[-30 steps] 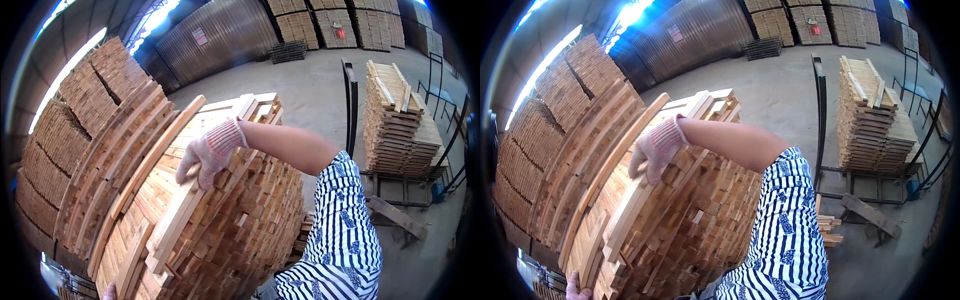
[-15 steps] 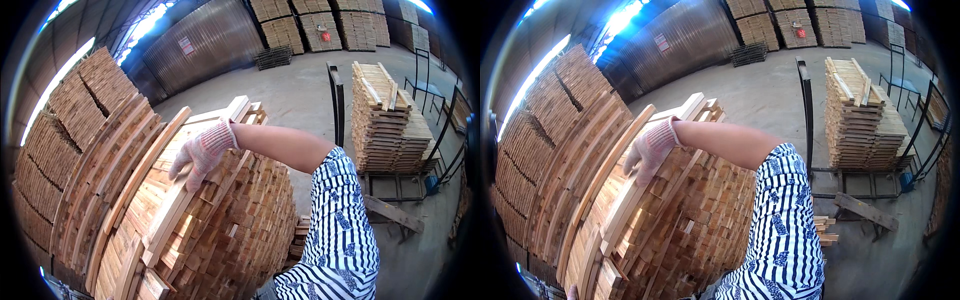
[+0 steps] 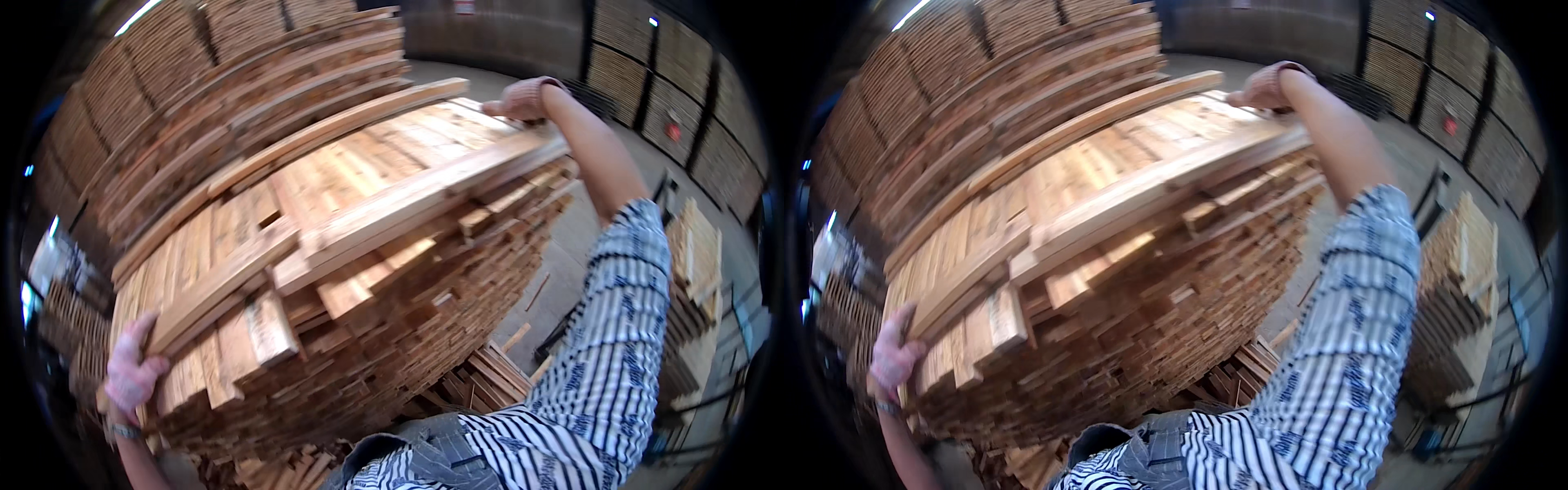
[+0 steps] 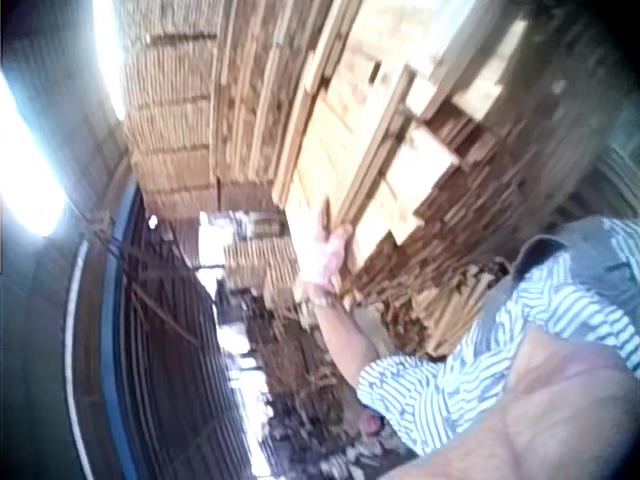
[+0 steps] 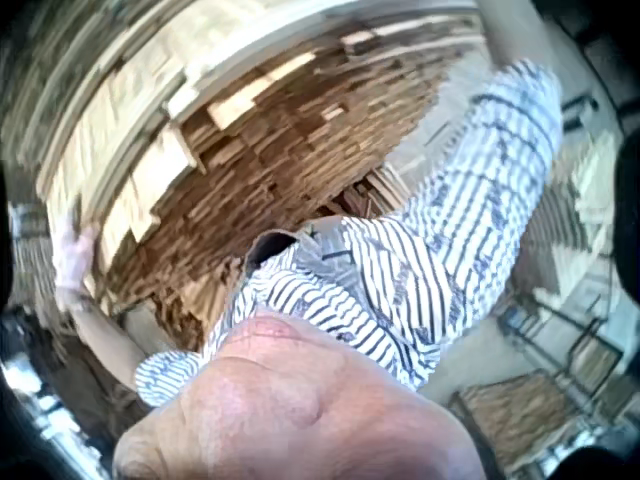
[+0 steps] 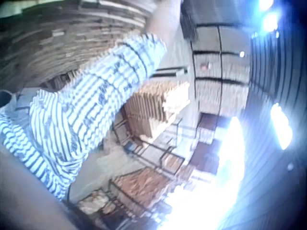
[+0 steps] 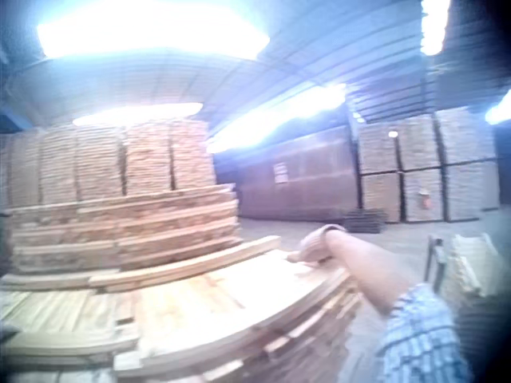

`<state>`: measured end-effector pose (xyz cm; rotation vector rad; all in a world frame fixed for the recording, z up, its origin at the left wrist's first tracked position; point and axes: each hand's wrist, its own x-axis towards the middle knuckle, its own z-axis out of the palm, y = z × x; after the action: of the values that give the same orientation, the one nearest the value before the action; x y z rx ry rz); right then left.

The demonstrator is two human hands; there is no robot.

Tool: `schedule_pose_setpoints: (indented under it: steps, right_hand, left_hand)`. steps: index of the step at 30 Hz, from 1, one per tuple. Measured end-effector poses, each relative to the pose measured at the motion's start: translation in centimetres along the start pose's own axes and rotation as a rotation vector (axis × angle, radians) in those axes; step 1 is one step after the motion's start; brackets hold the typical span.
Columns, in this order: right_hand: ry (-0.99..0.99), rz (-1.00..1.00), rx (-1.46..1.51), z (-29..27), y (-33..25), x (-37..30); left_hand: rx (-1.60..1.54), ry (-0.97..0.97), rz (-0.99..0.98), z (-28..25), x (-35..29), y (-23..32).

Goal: The person repeatedly picks up bundles of wooden planks from a lower pile and places them onto a higher stack. They adjust the planks by hand to align them with the existing stack. The task involves moving between different stacks of wood within the warehouse.

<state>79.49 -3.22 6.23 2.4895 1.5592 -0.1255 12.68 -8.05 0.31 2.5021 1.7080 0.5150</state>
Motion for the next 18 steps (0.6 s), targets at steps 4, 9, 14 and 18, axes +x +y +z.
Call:
schedule_pose_setpoints:
  steps: [4, 9, 14, 18]
  right_hand:
    - [0.054, -0.032, -0.144, 1.3, 0.2, 3.2]
    - [0.262, -0.222, -0.102, -0.2, -1.7, 1.0]
    - [0.660, -1.196, 0.879, 2.3, -15.5, -12.3]
    - [0.056, -2.222, 0.516, 7.2, -19.1, -24.7]
  left_hand:
    - [0.110, 0.036, 0.026, -0.6, -0.8, 0.7]
    - [0.049, -0.035, -0.025, -0.9, -0.1, 1.1]
    - [-0.061, -0.036, -0.017, -1.1, -0.1, 2.2]
    - [0.174, 0.379, 0.210, 0.3, -1.6, 3.4]
